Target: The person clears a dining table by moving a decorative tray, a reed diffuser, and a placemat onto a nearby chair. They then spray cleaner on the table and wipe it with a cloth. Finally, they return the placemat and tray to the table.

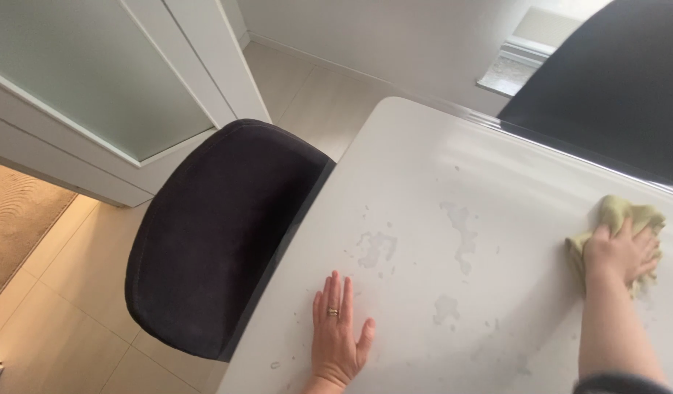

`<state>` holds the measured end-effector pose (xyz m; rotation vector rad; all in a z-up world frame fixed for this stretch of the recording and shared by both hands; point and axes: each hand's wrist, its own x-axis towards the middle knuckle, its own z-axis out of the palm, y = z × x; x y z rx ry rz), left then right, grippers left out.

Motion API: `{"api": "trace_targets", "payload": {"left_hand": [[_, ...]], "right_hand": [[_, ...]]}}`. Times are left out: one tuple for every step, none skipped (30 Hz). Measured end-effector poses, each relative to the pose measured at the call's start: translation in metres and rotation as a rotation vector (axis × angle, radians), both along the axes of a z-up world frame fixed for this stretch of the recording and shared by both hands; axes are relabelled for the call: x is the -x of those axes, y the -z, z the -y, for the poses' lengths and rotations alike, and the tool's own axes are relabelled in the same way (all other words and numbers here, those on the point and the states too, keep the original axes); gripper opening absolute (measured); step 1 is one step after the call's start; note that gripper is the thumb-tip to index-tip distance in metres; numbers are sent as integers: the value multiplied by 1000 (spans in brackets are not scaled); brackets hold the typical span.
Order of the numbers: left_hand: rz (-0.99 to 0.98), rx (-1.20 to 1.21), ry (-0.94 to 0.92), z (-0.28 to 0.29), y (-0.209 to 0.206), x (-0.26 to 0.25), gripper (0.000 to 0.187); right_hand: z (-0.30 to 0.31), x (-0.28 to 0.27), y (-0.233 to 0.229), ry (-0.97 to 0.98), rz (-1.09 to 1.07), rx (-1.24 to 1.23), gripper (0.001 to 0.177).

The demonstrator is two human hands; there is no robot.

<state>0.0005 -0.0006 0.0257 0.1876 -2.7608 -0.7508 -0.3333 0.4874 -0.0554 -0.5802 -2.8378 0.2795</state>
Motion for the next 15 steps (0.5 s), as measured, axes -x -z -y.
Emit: {"api": "trace_targets", "payload": {"left_hand": [[-2,2,9,0,0,-1,77],[-1,5,3,0,2,-2,77],[24,1,11,0,3,-1,80],[49,-4,19,1,4,-1,83],[51,0,12,2,6,0,83],[56,-20,28,3,8,0,85],[63,-41,43,3,9,-1,87],[67,-38,36,2,9,-1,87],[53,-49,37,3,8,-1,87],[40,-61,38,2,8,-1,86],[43,-56,32,3,7,0,86],[65,-84,31,4,6,0,83],[88,-115,36,2,4,-1,80],[93,-115,37,2,3,-2,80],[67,-113,28,2,2,-1,78]], "right_hand": [[8,28,-7,108,60,22,65],[42,45,-12,102,62,26,65],[76,62,-17,35,59,27,64],[110,78,-22,-32,57,28,67],[145,91,-20,-39,59,32,67],[181,103,-18,-141,55,112,60],[216,114,-16,-243,52,191,55],[256,112,-34,-250,56,195,55],[297,109,-53,-363,142,154,58],[338,106,-72,-476,228,113,62],[359,109,-61,-481,230,117,62],[380,112,-50,-646,160,74,61],[396,112,-40,-803,91,27,60],[418,82,-69,-802,95,29,60],[441,54,-102,-905,192,-34,57]]}}
